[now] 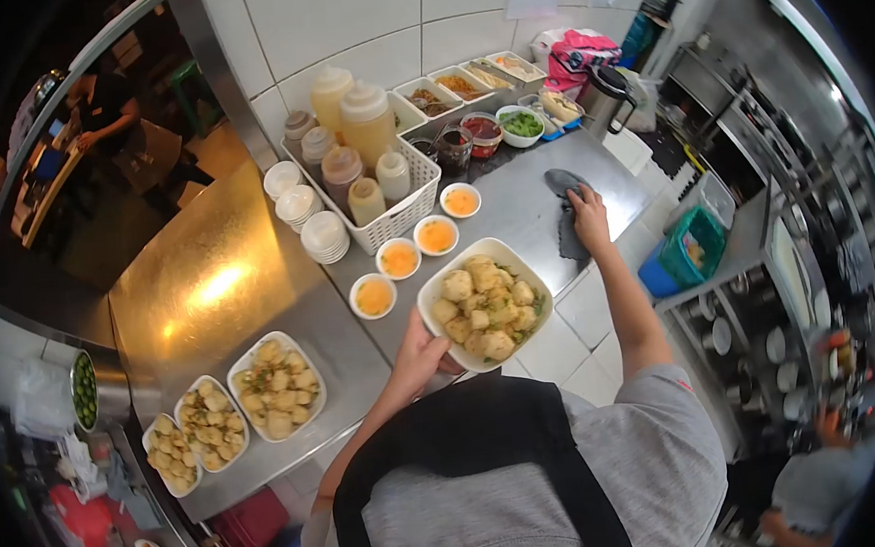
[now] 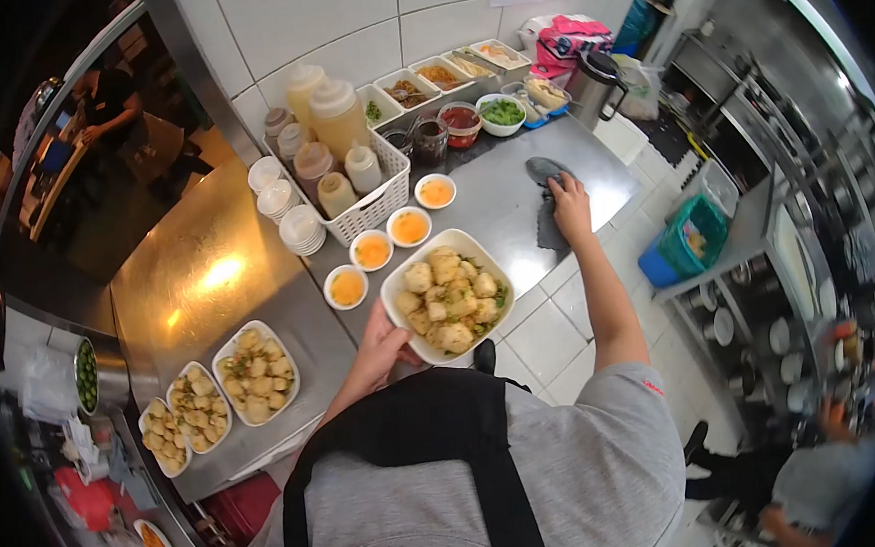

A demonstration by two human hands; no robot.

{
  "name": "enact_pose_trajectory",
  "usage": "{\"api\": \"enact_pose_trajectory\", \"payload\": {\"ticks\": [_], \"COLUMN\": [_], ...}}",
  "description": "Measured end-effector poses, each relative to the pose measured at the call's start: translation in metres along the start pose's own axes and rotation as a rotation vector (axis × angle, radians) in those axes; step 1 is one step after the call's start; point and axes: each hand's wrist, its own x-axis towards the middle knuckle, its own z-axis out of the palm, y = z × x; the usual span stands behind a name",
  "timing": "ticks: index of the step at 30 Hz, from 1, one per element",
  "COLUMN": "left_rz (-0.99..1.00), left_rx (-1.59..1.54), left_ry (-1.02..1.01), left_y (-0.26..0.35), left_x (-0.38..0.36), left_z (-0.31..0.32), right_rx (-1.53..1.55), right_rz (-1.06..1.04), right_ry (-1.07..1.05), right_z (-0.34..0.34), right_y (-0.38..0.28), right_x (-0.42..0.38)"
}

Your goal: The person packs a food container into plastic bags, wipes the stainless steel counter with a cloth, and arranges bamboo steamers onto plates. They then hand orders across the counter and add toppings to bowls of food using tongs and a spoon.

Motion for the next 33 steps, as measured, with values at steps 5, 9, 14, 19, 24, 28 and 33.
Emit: {"api": "enact_pose_trajectory", "payload": {"ticks": [5, 9, 14, 19, 24, 28, 33], "left_rz": [0.016, -0.004, 0.05, -0.136, -0.182, -0.19, -0.129], "left_rx": [0.062, 0.021, 0.021, -0.007, 0.063, 0.11, 0.246], "left_ry": [0.022, 0.075, 0.144, 0.139, 0.135, 0.18, 0.216], "left_y": [-0.045, -0.052, -0.064, -0.041, -0.037, -0.039, -0.038], "left_x": [0.088, 0.128, 0.157, 0.149, 0.13, 0.152, 0.187], "left_z": [0.055, 0.085, 0.1, 0.087, 0.061, 0.073, 0.08], "right_rx": [-0.002, 0.498, 0.491, 0.029, -0.157, -0.107, -0.056], "right_rz": [-0.003, 0.023, -0.155, -0.483, -0.504, -0.532, -0.579], "right_ry": [-0.067, 0.032, 0.008, -0.131, -0.296, -0.139, -0.048], "right_z": [-0.022, -0.002, 0.04, 0.08, 0.088, 0.088, 0.099], "right_y": [0.024, 0.015, -0.014, -0.054, -0.068, -0.071, -0.068], "right_x": [0.078, 0.164, 0.265, 0.311, 0.339, 0.356, 0.348]}}
